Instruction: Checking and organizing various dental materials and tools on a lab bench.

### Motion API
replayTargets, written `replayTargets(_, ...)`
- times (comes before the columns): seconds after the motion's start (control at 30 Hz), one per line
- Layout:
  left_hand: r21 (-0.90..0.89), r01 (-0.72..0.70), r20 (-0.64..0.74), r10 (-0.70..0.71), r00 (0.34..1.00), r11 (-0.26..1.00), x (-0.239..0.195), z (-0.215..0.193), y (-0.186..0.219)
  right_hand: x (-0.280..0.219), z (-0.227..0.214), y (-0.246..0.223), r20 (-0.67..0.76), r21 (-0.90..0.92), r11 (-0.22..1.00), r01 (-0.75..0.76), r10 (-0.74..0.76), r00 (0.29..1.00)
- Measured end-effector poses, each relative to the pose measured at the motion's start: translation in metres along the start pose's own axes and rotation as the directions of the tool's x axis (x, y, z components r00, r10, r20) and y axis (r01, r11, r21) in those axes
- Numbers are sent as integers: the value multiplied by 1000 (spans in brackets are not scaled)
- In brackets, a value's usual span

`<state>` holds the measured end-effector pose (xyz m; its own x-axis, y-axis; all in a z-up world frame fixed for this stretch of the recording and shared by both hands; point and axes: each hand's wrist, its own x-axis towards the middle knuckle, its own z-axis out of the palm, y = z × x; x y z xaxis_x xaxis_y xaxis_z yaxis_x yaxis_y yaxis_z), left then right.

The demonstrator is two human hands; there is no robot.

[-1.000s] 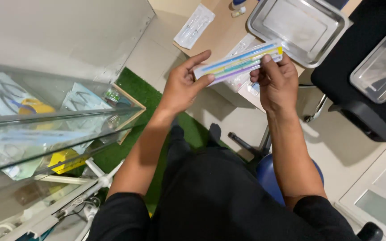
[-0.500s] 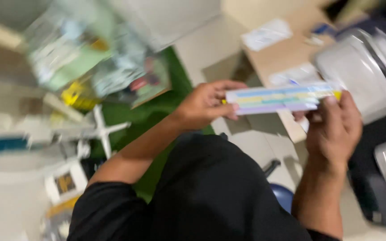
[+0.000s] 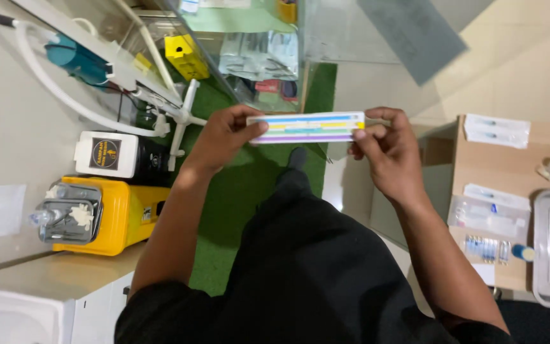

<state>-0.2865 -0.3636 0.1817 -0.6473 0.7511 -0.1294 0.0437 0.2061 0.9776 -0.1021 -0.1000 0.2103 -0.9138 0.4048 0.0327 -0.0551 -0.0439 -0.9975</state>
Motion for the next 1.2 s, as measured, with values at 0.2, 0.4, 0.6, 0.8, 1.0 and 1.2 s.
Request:
replayTargets(0.2,-278,98,-302,-184,935,956,44,-67,-43,94,55,56,56,-76,996,-50,55,997)
replayTargets(0.4,-495,71,-302,-248,920,866,145,-158,-122,207,111,136,-75,-93,993,-77,70,995)
replayTargets(0.6,-395,-15,-539,-219,813,918,282,-222,-236,322,182,226,-187,-442,897,5,-97,978)
replayTargets(0.8,-36,69,-696,-74,714,997,338,-245,-260,398,214,290,-309,-561,825,-65,-136,941)
replayTargets(1.0,295,40,-703,188,686,955,343,-247,-279,405,219,310,-279,-758,648,-76,-216,936)
replayTargets(1.2,400,19,-627,259,735,916,350,-247,-282,410,225,299,-278,-797,594,-112,-196,940)
